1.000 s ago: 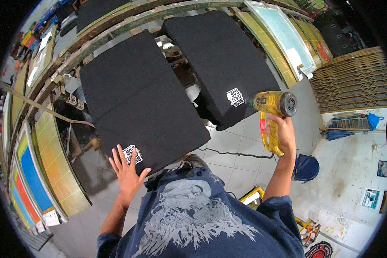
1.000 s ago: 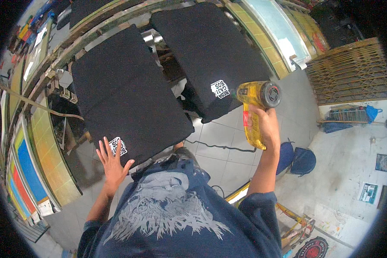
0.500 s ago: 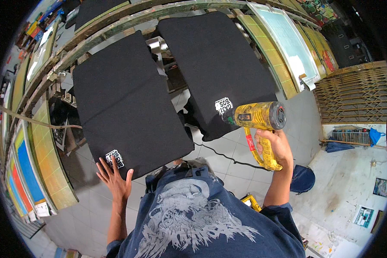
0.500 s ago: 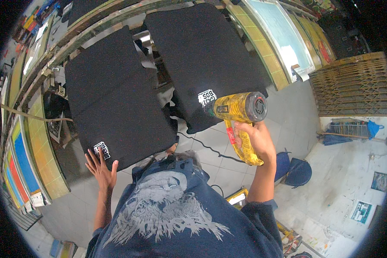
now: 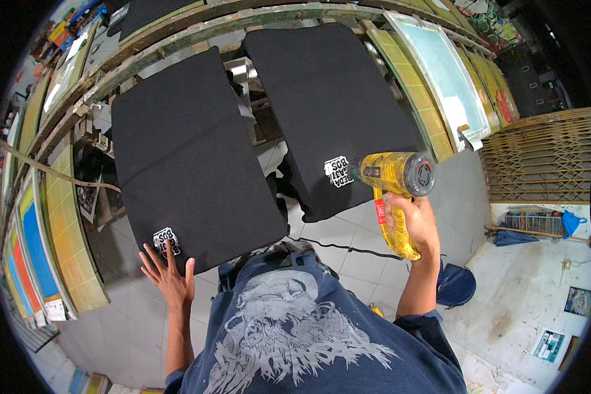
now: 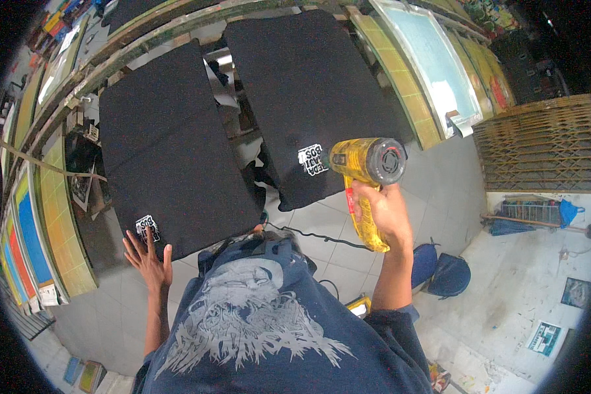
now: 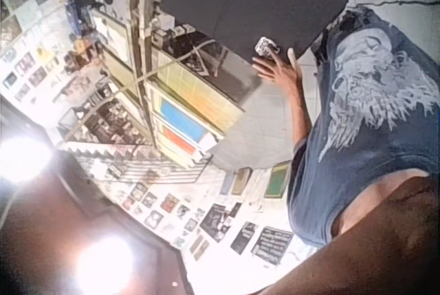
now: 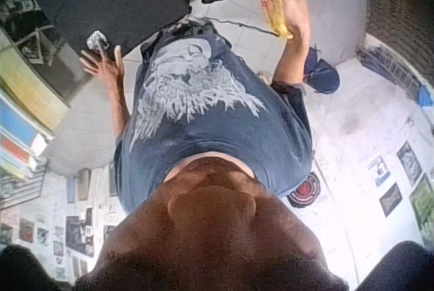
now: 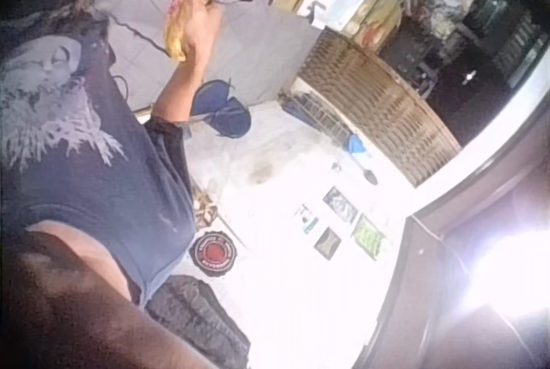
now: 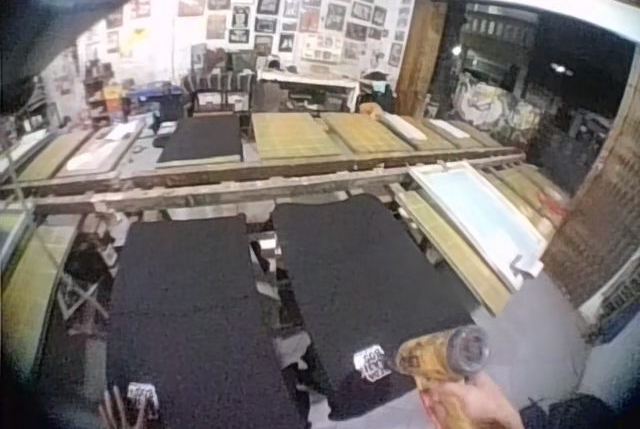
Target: The person uses a squeegee to spread white ink across a screen printing frame. They then use a yellow heat gun to dry a white logo on a black t-shirt laid out on a table. The person repeats the ink spreading and heat drying process on a second t-shirt. Finally, they move a metal bowl of tools and handle a screen printing frame.
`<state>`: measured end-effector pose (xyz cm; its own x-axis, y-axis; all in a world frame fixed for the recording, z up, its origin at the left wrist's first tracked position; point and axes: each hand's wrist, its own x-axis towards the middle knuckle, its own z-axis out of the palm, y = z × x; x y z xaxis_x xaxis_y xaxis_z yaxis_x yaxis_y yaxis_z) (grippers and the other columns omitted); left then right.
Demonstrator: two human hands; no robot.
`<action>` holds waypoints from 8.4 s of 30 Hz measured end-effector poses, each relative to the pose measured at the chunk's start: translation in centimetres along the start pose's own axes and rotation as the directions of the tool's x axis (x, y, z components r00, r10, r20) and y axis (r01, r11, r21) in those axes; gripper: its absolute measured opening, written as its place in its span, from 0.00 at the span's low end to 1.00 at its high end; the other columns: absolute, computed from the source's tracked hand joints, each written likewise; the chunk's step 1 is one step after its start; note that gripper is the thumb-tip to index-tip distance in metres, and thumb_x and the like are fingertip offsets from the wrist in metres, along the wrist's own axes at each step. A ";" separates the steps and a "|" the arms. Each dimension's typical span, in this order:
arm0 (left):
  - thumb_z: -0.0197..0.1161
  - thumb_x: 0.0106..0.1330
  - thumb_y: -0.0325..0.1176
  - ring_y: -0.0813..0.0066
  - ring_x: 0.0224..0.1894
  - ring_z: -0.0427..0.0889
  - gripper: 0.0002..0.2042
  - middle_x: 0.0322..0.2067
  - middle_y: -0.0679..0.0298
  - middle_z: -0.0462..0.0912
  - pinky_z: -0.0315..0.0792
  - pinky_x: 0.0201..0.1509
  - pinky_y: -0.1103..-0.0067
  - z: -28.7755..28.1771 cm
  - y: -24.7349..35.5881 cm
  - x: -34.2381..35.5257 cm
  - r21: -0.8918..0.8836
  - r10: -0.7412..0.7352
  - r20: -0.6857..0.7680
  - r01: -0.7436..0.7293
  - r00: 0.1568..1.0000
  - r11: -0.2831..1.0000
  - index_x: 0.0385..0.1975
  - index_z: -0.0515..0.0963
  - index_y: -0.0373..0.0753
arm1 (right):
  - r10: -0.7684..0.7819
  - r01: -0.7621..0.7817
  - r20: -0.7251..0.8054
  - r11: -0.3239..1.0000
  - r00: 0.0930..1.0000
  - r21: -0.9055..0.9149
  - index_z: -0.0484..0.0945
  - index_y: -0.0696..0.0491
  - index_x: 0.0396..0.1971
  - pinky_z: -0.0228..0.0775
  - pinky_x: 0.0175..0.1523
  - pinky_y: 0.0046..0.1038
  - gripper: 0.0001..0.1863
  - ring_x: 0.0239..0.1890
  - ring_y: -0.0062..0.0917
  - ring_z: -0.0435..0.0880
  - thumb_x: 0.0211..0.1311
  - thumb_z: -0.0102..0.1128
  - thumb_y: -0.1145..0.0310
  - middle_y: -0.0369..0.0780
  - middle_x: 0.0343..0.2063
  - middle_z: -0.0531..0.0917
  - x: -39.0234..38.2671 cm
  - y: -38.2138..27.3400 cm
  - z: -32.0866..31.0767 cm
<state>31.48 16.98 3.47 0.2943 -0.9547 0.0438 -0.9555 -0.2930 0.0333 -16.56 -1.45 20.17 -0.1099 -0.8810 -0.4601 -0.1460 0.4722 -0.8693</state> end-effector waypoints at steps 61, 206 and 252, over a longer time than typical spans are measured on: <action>0.56 0.73 0.61 0.38 0.81 0.31 0.44 0.80 0.44 0.35 0.30 0.79 0.41 -0.3 1.9 -1.1 -0.042 -0.093 0.087 0.096 0.992 0.994 0.81 0.48 0.45 | 0.035 -0.024 0.094 0.993 0.995 -0.113 0.76 0.63 0.44 0.69 0.24 0.29 0.13 0.19 0.23 0.77 0.63 0.61 0.73 0.38 0.23 0.79 2.9 -3.1 0.2; 0.60 0.72 0.58 0.33 0.81 0.30 0.51 0.77 0.31 0.28 0.33 0.79 0.42 -0.7 2.0 -1.2 -0.220 -0.273 0.021 0.271 0.962 0.937 0.80 0.37 0.31 | 0.048 -0.048 0.013 0.997 0.999 -0.060 0.77 0.61 0.49 0.69 0.25 0.28 0.15 0.19 0.21 0.76 0.65 0.63 0.70 0.37 0.24 0.79 -2.5 -0.8 1.1; 0.65 0.61 0.68 0.30 0.80 0.35 0.51 0.78 0.32 0.37 0.36 0.76 0.37 0.1 -12.6 -2.8 -0.565 0.122 -0.005 -0.103 0.993 0.818 0.78 0.57 0.43 | 0.113 0.079 0.487 0.931 0.866 -0.357 0.78 0.61 0.42 0.66 0.28 0.26 0.10 0.19 0.20 0.74 0.67 0.63 0.70 0.36 0.19 0.78 -15.9 -2.4 36.2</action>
<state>42.69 23.36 2.86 0.1756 -0.9831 0.0524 -0.8018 -0.1120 0.5871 21.12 10.46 23.04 0.3666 -0.7238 -0.5845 -0.4953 0.3800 -0.7812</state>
